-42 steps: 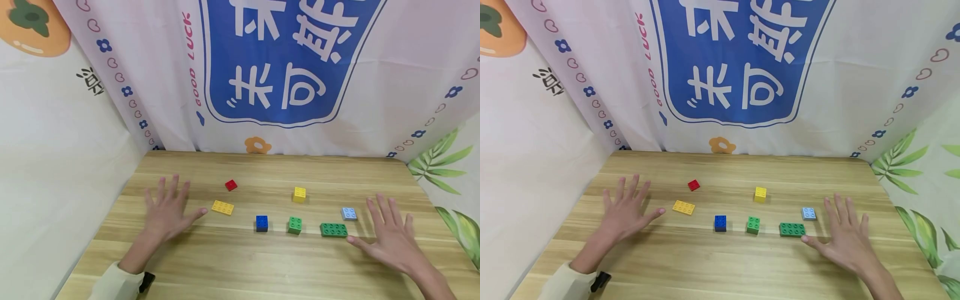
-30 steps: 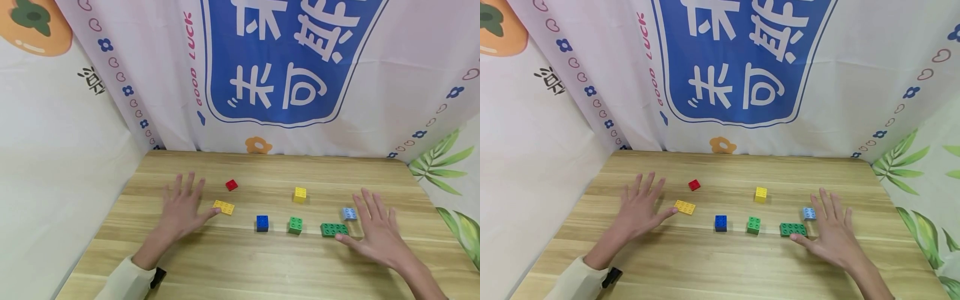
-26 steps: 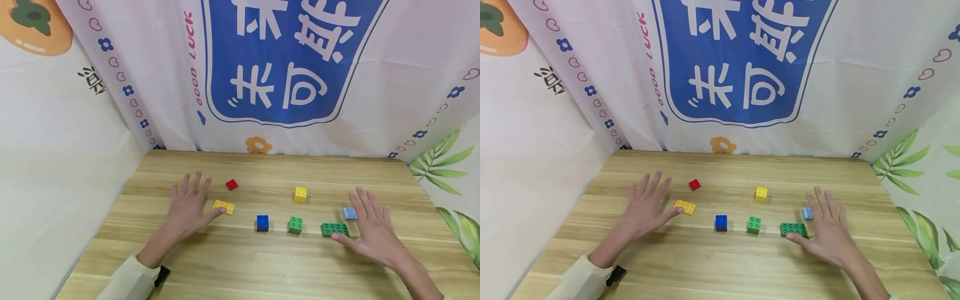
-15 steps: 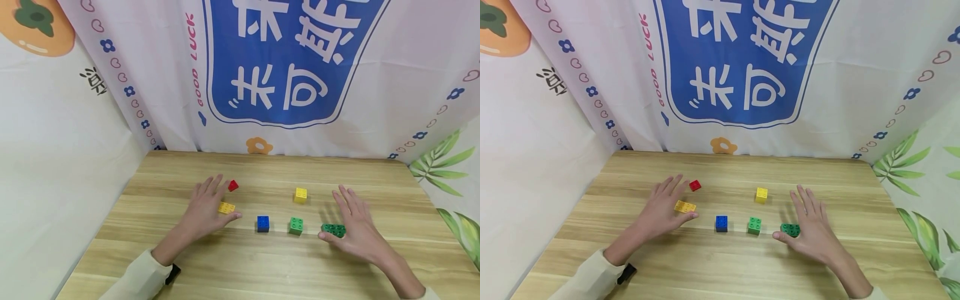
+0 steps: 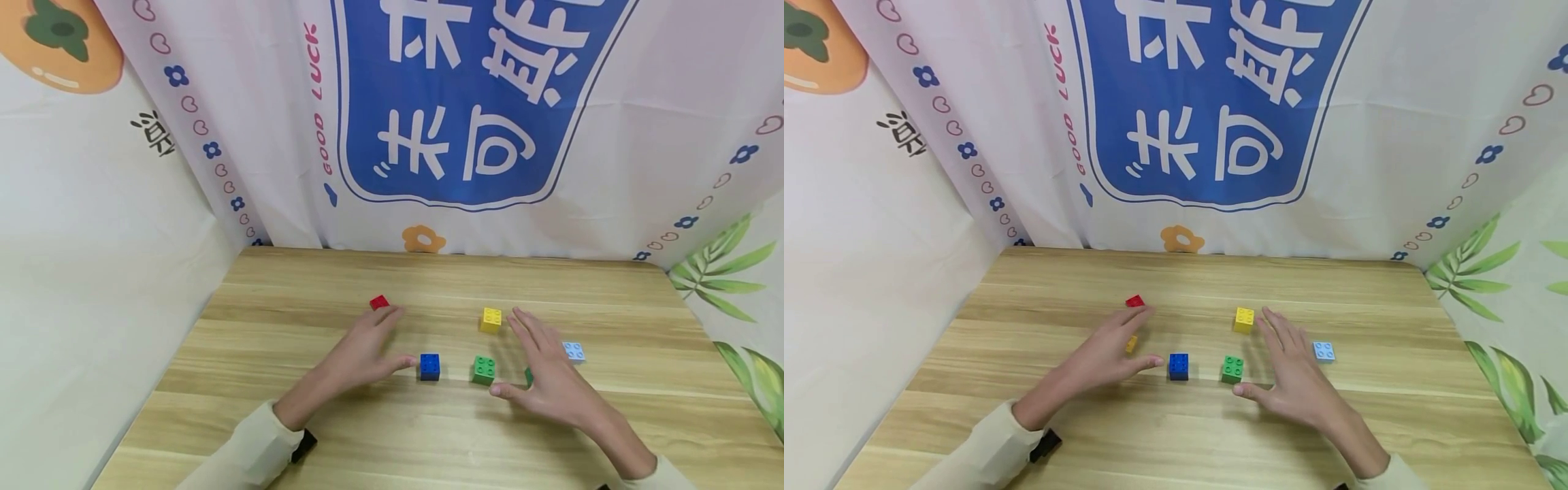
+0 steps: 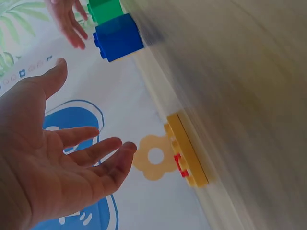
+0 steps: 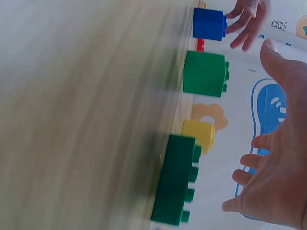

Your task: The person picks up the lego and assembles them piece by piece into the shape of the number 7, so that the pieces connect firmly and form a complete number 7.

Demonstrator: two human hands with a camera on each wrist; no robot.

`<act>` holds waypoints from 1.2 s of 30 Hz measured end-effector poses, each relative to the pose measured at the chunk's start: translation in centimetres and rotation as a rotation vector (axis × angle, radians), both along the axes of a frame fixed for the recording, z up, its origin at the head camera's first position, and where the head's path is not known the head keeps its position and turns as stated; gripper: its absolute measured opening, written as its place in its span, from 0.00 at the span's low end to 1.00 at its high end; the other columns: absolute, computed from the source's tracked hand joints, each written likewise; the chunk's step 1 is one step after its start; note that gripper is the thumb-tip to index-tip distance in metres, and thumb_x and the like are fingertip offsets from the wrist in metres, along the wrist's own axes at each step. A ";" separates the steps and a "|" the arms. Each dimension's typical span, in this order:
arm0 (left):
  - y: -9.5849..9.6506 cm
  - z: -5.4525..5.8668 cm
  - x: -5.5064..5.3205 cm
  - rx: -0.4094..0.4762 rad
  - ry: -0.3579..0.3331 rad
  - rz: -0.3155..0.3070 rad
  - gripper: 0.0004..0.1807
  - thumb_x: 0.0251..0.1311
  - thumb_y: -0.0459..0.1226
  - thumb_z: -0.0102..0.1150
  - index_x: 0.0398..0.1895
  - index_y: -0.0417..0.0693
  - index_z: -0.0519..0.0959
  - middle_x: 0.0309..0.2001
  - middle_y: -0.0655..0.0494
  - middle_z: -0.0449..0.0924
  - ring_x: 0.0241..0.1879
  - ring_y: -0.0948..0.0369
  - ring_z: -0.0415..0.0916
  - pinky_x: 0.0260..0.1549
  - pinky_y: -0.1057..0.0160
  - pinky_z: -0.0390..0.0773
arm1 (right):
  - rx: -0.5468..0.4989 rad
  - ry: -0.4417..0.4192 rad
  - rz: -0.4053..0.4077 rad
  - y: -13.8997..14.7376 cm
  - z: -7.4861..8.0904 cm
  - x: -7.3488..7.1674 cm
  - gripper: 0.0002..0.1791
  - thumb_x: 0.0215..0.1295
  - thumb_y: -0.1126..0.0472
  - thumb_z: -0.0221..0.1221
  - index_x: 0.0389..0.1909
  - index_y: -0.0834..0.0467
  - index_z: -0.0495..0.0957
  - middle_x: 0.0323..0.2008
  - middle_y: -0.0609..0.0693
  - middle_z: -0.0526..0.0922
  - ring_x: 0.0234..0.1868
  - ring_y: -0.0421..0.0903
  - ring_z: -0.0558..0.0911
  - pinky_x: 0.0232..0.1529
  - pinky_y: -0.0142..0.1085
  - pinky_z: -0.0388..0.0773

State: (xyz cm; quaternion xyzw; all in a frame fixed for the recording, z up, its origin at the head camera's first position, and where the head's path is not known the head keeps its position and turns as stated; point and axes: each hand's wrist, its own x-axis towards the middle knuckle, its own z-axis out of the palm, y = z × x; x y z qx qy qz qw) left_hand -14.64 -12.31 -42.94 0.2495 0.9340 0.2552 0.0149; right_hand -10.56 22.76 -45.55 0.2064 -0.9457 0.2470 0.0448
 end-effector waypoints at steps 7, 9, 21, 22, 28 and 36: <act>1.0 -0.3 -0.1 0.035 -0.122 -0.035 0.48 0.63 0.57 0.75 0.81 0.47 0.68 0.78 0.44 0.71 0.77 0.43 0.70 0.73 0.39 0.75 | -0.013 -0.018 0.006 -1.3 -0.1 0.0 0.66 0.55 0.35 0.78 0.84 0.63 0.55 0.84 0.62 0.57 0.82 0.70 0.59 0.76 0.76 0.56; 1.2 -0.4 -0.1 0.045 -0.161 -0.050 0.47 0.63 0.56 0.76 0.80 0.47 0.69 0.77 0.45 0.73 0.75 0.45 0.73 0.72 0.41 0.76 | -0.020 -0.031 0.006 -1.5 -0.1 0.1 0.65 0.56 0.35 0.78 0.84 0.62 0.55 0.84 0.62 0.58 0.81 0.70 0.60 0.76 0.76 0.58; 1.9 -0.6 -0.2 0.059 -0.242 -0.128 0.35 0.64 0.47 0.78 0.69 0.40 0.80 0.63 0.46 0.86 0.56 0.51 0.86 0.55 0.54 0.88 | -0.034 -0.108 -0.004 -2.3 -0.1 0.1 0.52 0.60 0.45 0.78 0.80 0.58 0.65 0.78 0.61 0.70 0.76 0.69 0.71 0.71 0.71 0.71; 2.0 -0.6 -0.2 0.063 -0.244 -0.129 0.34 0.63 0.46 0.78 0.68 0.39 0.80 0.63 0.45 0.86 0.55 0.51 0.86 0.54 0.55 0.88 | -0.040 -0.112 -0.001 -2.3 -0.1 0.1 0.51 0.60 0.46 0.78 0.80 0.58 0.66 0.77 0.62 0.71 0.76 0.69 0.72 0.71 0.71 0.71; 2.5 -1.1 -0.1 0.067 -0.268 -0.115 0.29 0.61 0.43 0.80 0.63 0.41 0.83 0.59 0.49 0.87 0.53 0.54 0.86 0.53 0.60 0.87 | -0.086 -0.139 0.033 -2.2 -0.3 -0.5 0.43 0.60 0.51 0.79 0.74 0.59 0.74 0.73 0.62 0.78 0.73 0.68 0.76 0.71 0.69 0.73; 3.0 -1.7 -0.2 0.052 -0.323 -0.079 0.25 0.60 0.39 0.80 0.60 0.43 0.85 0.54 0.53 0.88 0.49 0.59 0.85 0.53 0.62 0.86 | -0.094 -0.195 0.084 -1.6 -0.1 -1.6 0.32 0.61 0.53 0.78 0.64 0.59 0.82 0.61 0.54 0.88 0.61 0.56 0.87 0.64 0.58 0.83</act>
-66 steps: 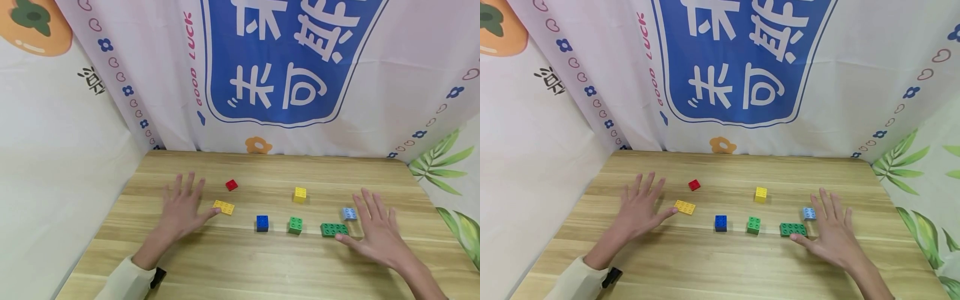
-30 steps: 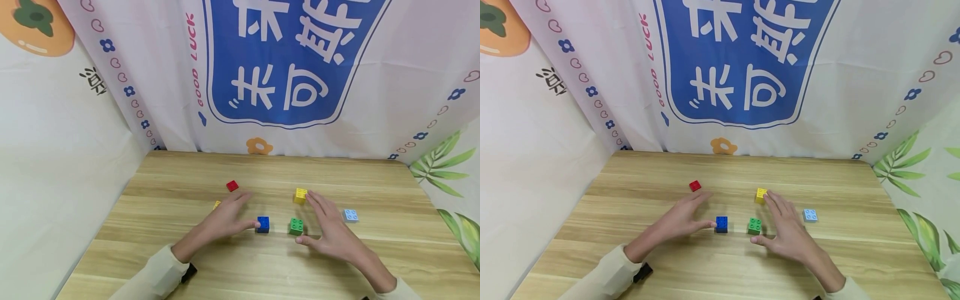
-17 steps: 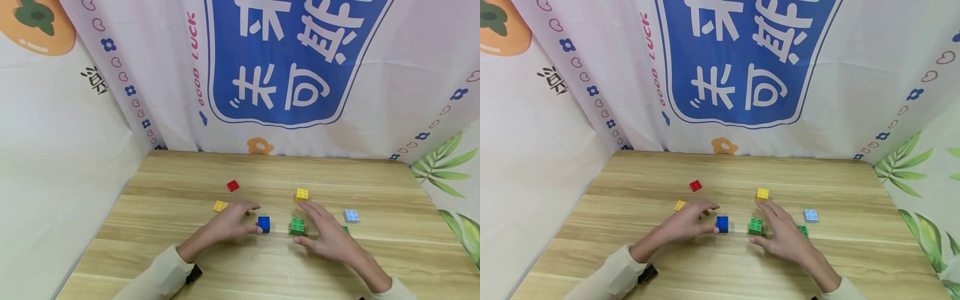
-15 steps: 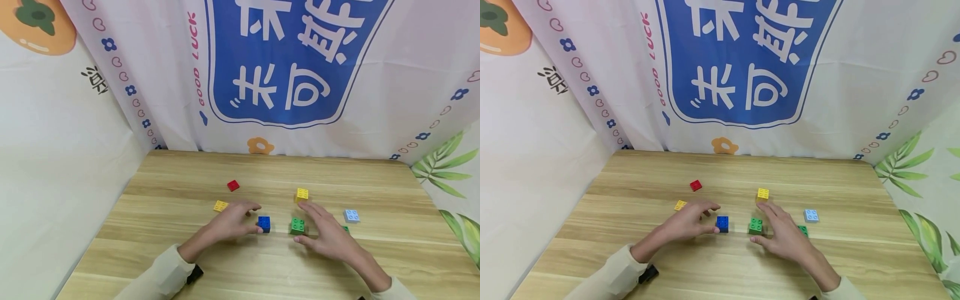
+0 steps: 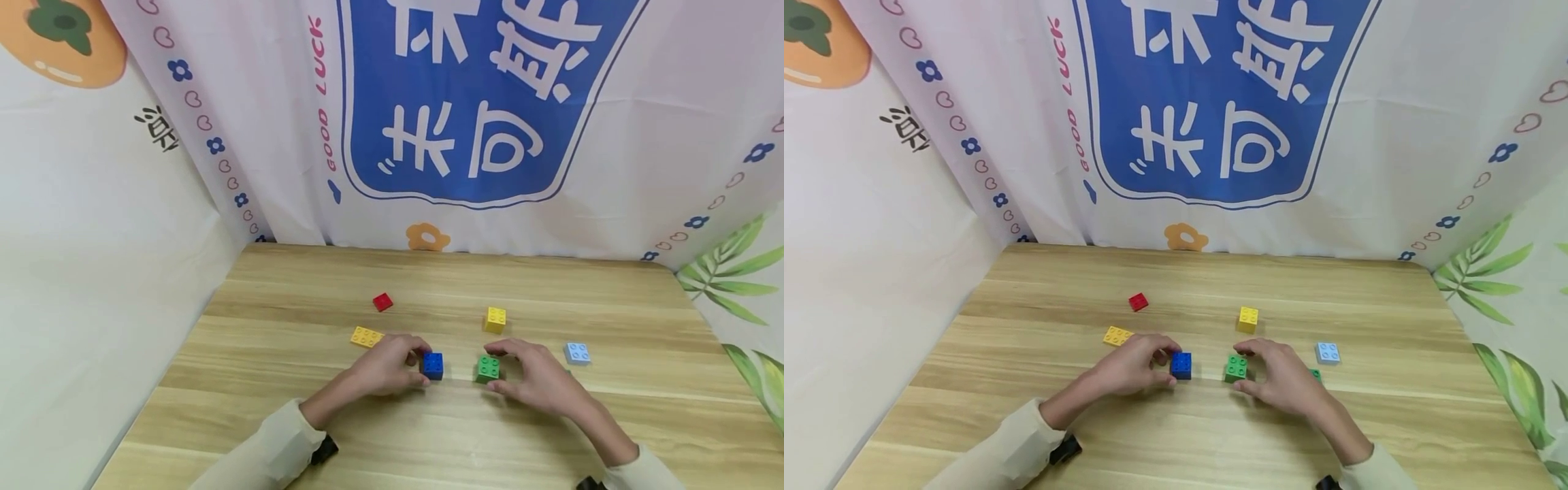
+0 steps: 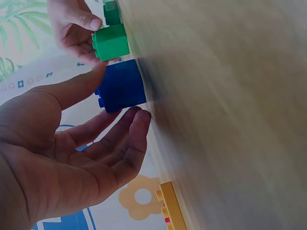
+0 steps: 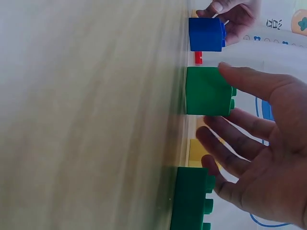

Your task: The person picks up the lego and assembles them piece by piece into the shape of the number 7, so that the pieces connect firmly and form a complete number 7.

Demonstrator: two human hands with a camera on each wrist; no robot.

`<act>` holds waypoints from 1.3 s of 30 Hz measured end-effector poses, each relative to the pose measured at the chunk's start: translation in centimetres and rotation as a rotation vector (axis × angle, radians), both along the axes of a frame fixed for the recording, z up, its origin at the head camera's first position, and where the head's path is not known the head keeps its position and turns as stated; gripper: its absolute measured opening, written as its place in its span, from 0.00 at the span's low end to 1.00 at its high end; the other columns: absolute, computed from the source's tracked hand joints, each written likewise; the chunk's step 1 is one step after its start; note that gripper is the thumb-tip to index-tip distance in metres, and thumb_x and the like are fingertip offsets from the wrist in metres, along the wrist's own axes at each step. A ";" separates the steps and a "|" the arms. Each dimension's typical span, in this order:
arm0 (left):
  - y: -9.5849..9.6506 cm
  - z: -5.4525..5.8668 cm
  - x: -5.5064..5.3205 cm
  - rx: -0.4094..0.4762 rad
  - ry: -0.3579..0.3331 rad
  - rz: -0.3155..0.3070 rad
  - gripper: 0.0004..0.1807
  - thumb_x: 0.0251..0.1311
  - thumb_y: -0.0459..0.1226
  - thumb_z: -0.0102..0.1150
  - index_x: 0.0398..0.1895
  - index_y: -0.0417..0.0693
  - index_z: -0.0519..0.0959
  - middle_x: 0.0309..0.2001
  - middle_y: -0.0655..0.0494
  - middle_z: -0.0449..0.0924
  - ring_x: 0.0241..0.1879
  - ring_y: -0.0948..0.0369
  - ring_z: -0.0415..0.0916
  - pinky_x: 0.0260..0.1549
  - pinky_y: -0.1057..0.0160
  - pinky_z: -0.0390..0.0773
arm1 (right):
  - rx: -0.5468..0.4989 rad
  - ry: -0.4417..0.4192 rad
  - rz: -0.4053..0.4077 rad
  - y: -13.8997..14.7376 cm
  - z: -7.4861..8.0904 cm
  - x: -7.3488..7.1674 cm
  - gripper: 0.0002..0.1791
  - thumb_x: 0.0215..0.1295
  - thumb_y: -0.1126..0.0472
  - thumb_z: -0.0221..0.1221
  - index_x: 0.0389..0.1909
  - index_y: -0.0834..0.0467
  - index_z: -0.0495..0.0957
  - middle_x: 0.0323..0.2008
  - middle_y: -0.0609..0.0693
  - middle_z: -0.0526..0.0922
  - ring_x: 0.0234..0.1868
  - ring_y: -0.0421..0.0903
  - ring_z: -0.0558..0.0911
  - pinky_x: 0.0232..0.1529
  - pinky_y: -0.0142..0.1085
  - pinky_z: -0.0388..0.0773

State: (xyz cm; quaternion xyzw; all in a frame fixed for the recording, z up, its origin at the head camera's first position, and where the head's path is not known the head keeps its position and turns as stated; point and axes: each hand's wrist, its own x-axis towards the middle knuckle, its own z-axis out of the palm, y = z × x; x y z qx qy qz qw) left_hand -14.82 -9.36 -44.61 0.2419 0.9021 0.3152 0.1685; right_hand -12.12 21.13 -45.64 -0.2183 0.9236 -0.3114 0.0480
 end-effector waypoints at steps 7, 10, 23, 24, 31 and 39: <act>0.4 0.2 -0.2 -0.023 -0.013 0.001 0.20 0.63 0.37 0.78 0.57 0.44 0.86 0.47 0.55 0.88 0.44 0.61 0.81 0.48 0.64 0.84 | 0.016 -0.045 0.001 0.0 0.2 -0.4 0.22 0.62 0.54 0.78 0.56 0.52 0.88 0.51 0.45 0.91 0.55 0.49 0.88 0.60 0.56 0.85; 0.6 0.3 -0.3 -0.043 -0.038 0.013 0.19 0.64 0.37 0.77 0.57 0.46 0.86 0.46 0.57 0.86 0.42 0.63 0.78 0.46 0.65 0.82 | 0.016 -0.048 -0.002 0.0 0.2 -0.5 0.21 0.62 0.54 0.78 0.56 0.52 0.88 0.50 0.43 0.91 0.53 0.48 0.87 0.59 0.55 0.86; 1.8 0.4 -1.0 -0.069 -0.094 0.012 0.18 0.64 0.38 0.77 0.56 0.50 0.86 0.44 0.60 0.86 0.40 0.64 0.76 0.40 0.67 0.78 | -0.040 -0.022 -0.033 0.5 0.9 -1.0 0.23 0.64 0.55 0.76 0.59 0.52 0.87 0.55 0.48 0.91 0.54 0.52 0.88 0.58 0.57 0.86; 1.9 0.4 -1.1 -0.069 -0.095 0.011 0.18 0.65 0.38 0.77 0.56 0.51 0.86 0.44 0.60 0.86 0.40 0.64 0.76 0.40 0.67 0.78 | -0.049 -0.020 -0.041 0.5 1.1 -1.0 0.24 0.64 0.55 0.76 0.60 0.52 0.87 0.56 0.49 0.91 0.54 0.52 0.88 0.58 0.57 0.86; 2.4 0.2 -1.7 -0.045 -0.100 0.005 0.17 0.63 0.38 0.78 0.54 0.51 0.87 0.45 0.60 0.87 0.40 0.65 0.77 0.43 0.66 0.80 | -0.112 0.023 -0.048 0.6 2.4 -1.5 0.23 0.67 0.56 0.74 0.62 0.54 0.86 0.58 0.55 0.89 0.55 0.56 0.88 0.56 0.59 0.87; 2.9 0.1 -2.5 -0.006 -0.127 -0.008 0.16 0.62 0.38 0.79 0.53 0.52 0.88 0.47 0.59 0.89 0.41 0.65 0.79 0.45 0.66 0.82 | -0.110 0.070 -0.048 0.1 3.2 -1.8 0.23 0.66 0.54 0.75 0.62 0.51 0.87 0.54 0.48 0.90 0.53 0.54 0.88 0.55 0.53 0.86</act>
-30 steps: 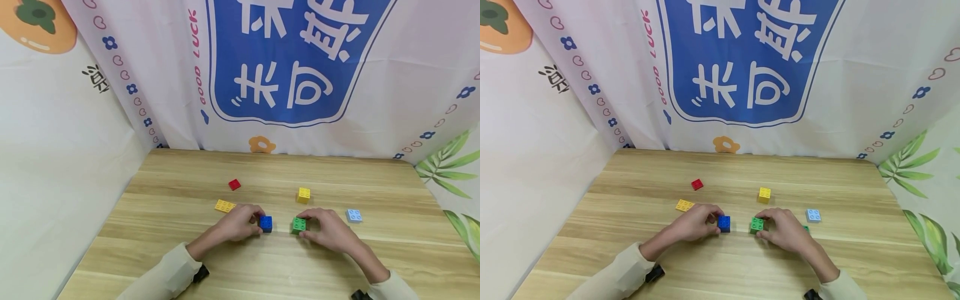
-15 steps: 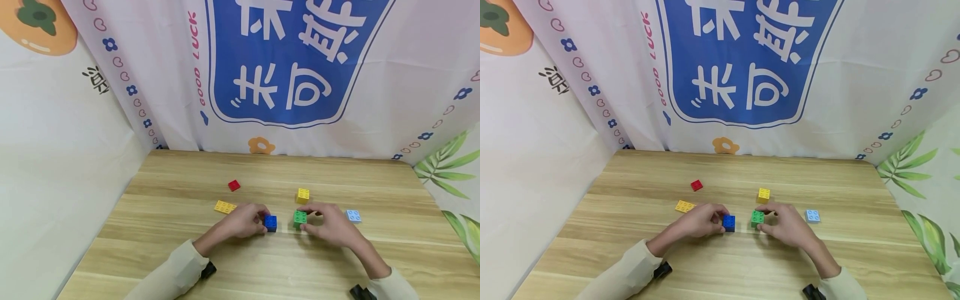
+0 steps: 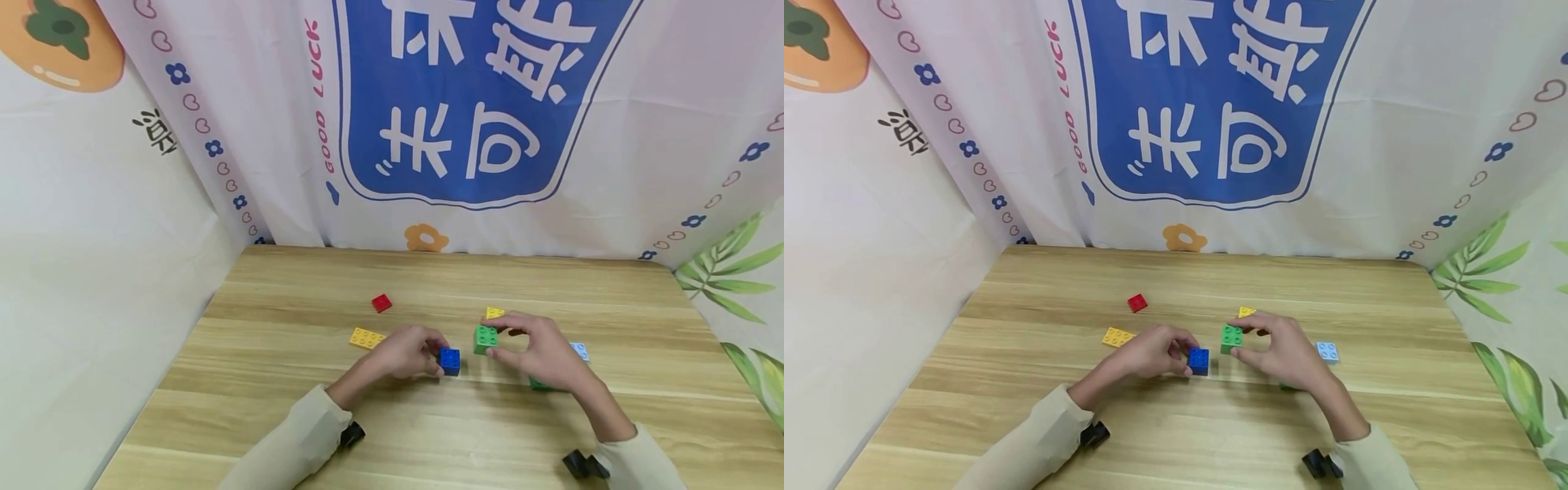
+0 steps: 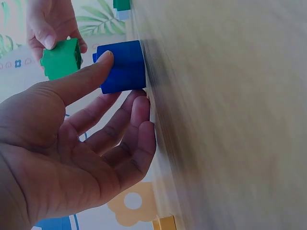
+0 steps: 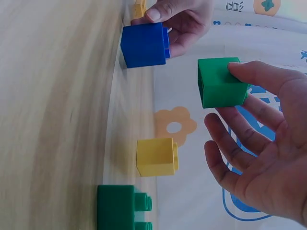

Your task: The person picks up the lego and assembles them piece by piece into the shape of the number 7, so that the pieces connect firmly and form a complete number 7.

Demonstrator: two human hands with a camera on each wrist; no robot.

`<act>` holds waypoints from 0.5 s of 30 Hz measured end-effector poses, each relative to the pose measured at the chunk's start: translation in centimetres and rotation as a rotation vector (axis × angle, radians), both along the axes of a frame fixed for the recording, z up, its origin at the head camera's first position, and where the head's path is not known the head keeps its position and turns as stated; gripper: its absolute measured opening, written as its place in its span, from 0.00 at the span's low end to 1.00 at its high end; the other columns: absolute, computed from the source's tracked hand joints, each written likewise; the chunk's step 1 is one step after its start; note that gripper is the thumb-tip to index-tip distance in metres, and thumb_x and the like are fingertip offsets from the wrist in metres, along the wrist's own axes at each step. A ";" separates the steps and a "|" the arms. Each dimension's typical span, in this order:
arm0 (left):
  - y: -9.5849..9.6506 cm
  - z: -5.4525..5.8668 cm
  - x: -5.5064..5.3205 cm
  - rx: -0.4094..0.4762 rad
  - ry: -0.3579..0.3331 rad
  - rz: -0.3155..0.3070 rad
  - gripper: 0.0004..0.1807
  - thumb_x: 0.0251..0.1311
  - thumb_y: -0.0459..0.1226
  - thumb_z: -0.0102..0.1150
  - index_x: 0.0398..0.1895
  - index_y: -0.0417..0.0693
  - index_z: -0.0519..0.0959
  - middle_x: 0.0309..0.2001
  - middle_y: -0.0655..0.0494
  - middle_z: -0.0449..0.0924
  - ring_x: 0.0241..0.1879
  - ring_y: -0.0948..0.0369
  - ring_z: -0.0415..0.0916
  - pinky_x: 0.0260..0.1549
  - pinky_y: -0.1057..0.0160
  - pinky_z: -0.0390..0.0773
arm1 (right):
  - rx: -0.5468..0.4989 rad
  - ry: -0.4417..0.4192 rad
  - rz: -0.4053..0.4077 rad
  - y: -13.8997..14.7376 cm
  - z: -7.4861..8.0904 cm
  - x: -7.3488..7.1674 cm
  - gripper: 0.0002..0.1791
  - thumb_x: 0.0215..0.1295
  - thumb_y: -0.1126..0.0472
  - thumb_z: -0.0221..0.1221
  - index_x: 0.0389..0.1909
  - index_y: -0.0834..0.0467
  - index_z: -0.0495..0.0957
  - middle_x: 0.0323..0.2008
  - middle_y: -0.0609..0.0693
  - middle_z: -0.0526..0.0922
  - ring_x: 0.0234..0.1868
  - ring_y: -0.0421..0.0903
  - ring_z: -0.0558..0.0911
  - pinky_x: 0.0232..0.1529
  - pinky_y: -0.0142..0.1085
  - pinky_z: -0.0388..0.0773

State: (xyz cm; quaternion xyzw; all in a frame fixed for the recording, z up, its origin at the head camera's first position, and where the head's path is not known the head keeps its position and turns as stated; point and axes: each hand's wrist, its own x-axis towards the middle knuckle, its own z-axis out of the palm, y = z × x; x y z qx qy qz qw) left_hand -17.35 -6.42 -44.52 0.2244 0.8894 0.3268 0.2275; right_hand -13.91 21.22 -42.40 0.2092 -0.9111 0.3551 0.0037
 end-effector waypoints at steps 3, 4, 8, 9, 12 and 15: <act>0.3 0.0 -0.1 0.008 -0.003 0.002 0.16 0.61 0.39 0.79 0.52 0.52 0.89 0.47 0.59 0.89 0.42 0.65 0.79 0.46 0.65 0.82 | -0.009 -0.006 0.005 -0.3 0.1 -0.2 0.24 0.66 0.53 0.75 0.62 0.50 0.87 0.53 0.46 0.90 0.54 0.54 0.87 0.56 0.52 0.86; 0.3 0.0 -0.2 0.009 -0.003 0.003 0.16 0.61 0.39 0.79 0.52 0.52 0.89 0.47 0.59 0.89 0.42 0.65 0.79 0.47 0.65 0.82 | -0.014 -0.009 0.006 -0.4 0.2 -0.2 0.24 0.66 0.53 0.75 0.62 0.49 0.87 0.53 0.46 0.90 0.54 0.53 0.87 0.57 0.53 0.86; 0.6 -0.1 -0.2 0.004 0.005 0.011 0.17 0.61 0.40 0.80 0.53 0.52 0.89 0.47 0.59 0.90 0.43 0.65 0.80 0.48 0.64 0.82 | -0.032 -0.016 0.009 -0.7 0.1 -0.4 0.24 0.66 0.53 0.75 0.62 0.49 0.87 0.53 0.46 0.90 0.54 0.54 0.88 0.58 0.54 0.86; 0.7 -0.1 -0.2 0.002 0.005 0.015 0.18 0.60 0.40 0.80 0.53 0.53 0.89 0.46 0.59 0.90 0.43 0.65 0.80 0.48 0.63 0.82 | -0.037 -0.016 0.012 -0.8 0.1 -0.4 0.23 0.66 0.53 0.75 0.62 0.49 0.87 0.53 0.46 0.90 0.54 0.54 0.88 0.57 0.55 0.86; 0.7 -0.1 -0.1 0.004 -0.004 0.031 0.19 0.60 0.40 0.81 0.53 0.52 0.88 0.46 0.60 0.90 0.44 0.65 0.81 0.51 0.62 0.83 | -0.045 -0.017 0.020 -1.1 0.1 -0.5 0.23 0.66 0.54 0.75 0.62 0.49 0.87 0.53 0.46 0.90 0.54 0.54 0.88 0.57 0.53 0.86; 0.6 -0.1 -0.1 0.018 -0.008 0.045 0.18 0.59 0.40 0.81 0.52 0.53 0.88 0.46 0.60 0.89 0.44 0.65 0.81 0.51 0.61 0.84 | -0.046 -0.018 0.029 -1.3 0.0 -0.6 0.23 0.66 0.54 0.76 0.62 0.48 0.87 0.52 0.45 0.90 0.54 0.54 0.88 0.56 0.49 0.86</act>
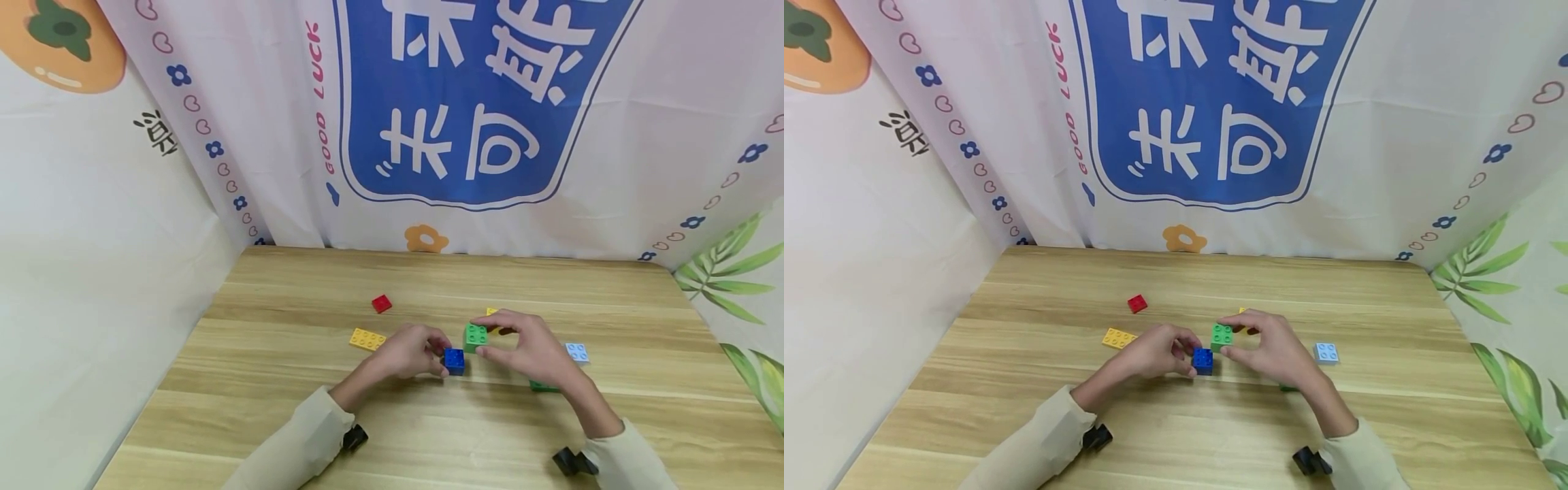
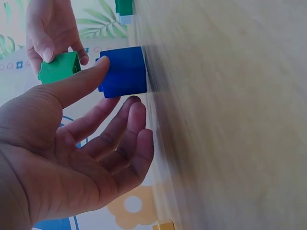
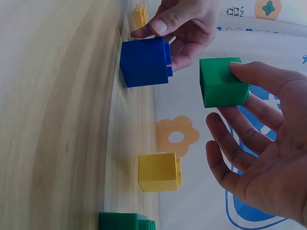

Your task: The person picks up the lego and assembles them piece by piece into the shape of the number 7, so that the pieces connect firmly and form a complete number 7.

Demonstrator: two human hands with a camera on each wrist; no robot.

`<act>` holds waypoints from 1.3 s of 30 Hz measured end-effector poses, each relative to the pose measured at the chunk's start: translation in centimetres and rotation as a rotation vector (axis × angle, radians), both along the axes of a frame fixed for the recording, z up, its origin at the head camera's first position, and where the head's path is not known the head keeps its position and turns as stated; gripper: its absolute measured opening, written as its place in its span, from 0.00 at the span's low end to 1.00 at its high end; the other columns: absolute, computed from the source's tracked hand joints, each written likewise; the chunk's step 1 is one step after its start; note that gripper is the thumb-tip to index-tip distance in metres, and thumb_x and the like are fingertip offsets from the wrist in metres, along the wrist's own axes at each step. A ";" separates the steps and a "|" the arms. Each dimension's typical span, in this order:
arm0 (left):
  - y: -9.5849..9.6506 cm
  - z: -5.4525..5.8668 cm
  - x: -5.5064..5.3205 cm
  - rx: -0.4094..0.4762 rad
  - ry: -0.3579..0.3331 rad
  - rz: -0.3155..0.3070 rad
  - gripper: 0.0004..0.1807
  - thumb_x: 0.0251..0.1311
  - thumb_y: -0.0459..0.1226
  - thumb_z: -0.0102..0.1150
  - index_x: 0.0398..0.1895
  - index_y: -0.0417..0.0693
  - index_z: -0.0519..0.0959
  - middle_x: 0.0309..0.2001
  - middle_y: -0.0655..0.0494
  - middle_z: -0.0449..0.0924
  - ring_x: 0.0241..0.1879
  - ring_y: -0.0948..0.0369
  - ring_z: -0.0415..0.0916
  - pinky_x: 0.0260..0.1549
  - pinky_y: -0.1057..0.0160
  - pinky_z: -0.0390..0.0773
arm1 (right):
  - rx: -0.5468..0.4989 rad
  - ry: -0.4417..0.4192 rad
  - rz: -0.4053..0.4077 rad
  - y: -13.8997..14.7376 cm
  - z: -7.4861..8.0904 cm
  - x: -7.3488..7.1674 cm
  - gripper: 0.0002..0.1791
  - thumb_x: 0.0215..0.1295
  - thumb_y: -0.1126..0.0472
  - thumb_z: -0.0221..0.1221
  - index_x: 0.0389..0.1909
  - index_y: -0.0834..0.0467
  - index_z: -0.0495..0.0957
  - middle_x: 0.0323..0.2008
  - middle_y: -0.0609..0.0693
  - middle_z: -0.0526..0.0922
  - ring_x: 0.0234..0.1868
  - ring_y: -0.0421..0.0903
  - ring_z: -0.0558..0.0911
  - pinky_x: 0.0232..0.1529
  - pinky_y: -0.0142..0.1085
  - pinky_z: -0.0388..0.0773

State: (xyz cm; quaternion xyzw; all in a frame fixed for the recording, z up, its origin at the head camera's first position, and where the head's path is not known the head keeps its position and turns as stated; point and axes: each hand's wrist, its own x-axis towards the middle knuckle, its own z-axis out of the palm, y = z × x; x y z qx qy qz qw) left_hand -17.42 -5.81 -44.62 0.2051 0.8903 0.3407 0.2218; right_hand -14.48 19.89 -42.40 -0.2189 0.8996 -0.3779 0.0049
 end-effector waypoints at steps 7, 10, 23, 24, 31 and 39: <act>-0.2 -0.3 0.0 0.033 0.009 0.005 0.15 0.60 0.38 0.80 0.50 0.52 0.88 0.45 0.59 0.89 0.41 0.66 0.81 0.46 0.65 0.84 | -0.016 -0.044 0.023 -0.6 -0.3 -0.2 0.24 0.65 0.55 0.76 0.62 0.48 0.87 0.53 0.44 0.90 0.55 0.55 0.87 0.58 0.53 0.85; -0.2 -0.5 0.0 0.042 0.024 0.001 0.15 0.60 0.39 0.80 0.49 0.52 0.88 0.45 0.59 0.90 0.41 0.66 0.83 0.46 0.65 0.85 | -0.032 -0.062 0.044 -0.8 -0.4 -0.3 0.24 0.65 0.56 0.76 0.61 0.49 0.87 0.54 0.45 0.90 0.56 0.53 0.87 0.60 0.58 0.85; 0.2 -0.4 -0.2 0.038 0.049 -0.018 0.16 0.59 0.38 0.81 0.49 0.49 0.88 0.45 0.57 0.91 0.40 0.67 0.82 0.43 0.68 0.83 | -0.033 -0.101 0.107 -1.6 -1.2 -0.9 0.23 0.64 0.59 0.76 0.60 0.50 0.87 0.52 0.44 0.89 0.56 0.55 0.86 0.61 0.57 0.85; 0.2 -0.4 -0.2 0.039 0.052 -0.019 0.16 0.59 0.38 0.81 0.49 0.49 0.88 0.45 0.57 0.91 0.40 0.67 0.82 0.43 0.67 0.83 | -0.030 -0.103 0.104 -1.6 -1.3 -1.0 0.23 0.64 0.59 0.76 0.60 0.51 0.87 0.51 0.44 0.89 0.56 0.55 0.86 0.61 0.57 0.85; 0.2 -0.2 -0.2 0.032 0.063 -0.019 0.14 0.59 0.38 0.81 0.47 0.49 0.88 0.44 0.56 0.91 0.40 0.67 0.82 0.44 0.67 0.83 | -0.007 -0.107 0.106 -1.7 -1.7 -1.3 0.22 0.65 0.57 0.76 0.60 0.50 0.87 0.53 0.43 0.90 0.56 0.51 0.86 0.61 0.53 0.85; 0.1 -0.1 -0.3 0.026 0.065 -0.022 0.14 0.59 0.38 0.81 0.46 0.50 0.88 0.43 0.57 0.91 0.39 0.66 0.81 0.43 0.66 0.82 | 0.012 -0.094 0.122 -1.7 -1.8 -1.5 0.22 0.65 0.56 0.76 0.60 0.47 0.87 0.52 0.40 0.90 0.55 0.46 0.86 0.58 0.47 0.84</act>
